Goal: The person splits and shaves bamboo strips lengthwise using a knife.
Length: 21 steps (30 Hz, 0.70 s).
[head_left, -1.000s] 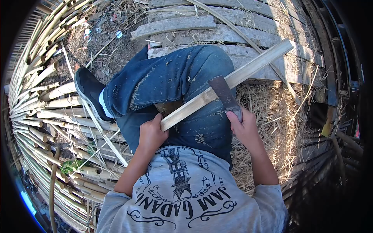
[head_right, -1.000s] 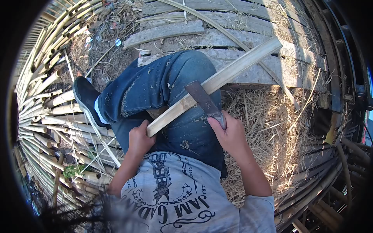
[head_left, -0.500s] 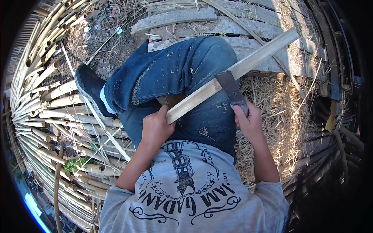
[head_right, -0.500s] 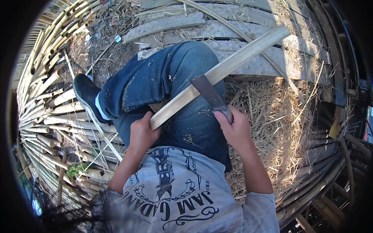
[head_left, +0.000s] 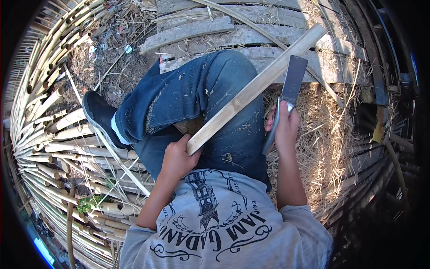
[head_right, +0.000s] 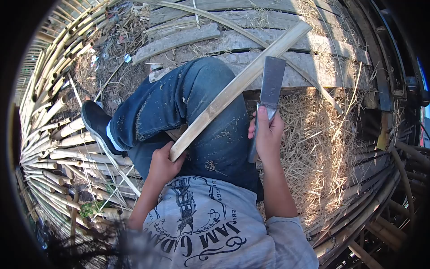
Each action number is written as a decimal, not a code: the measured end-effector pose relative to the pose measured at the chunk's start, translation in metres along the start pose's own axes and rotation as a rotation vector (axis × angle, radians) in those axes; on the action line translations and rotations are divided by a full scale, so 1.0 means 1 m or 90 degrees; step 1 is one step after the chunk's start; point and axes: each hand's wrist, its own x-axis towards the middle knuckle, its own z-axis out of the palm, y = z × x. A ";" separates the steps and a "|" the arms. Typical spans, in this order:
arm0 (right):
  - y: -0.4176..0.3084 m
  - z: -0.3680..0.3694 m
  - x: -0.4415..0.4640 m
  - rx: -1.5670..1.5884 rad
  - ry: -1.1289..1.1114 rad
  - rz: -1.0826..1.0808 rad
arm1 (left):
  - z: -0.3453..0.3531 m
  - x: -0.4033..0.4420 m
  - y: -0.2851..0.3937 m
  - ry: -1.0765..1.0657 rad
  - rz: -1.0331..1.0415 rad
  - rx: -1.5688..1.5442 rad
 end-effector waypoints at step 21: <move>-0.036 0.004 0.006 -0.681 -0.104 -0.488 | 0.002 -0.023 -0.007 -0.348 -0.097 -0.287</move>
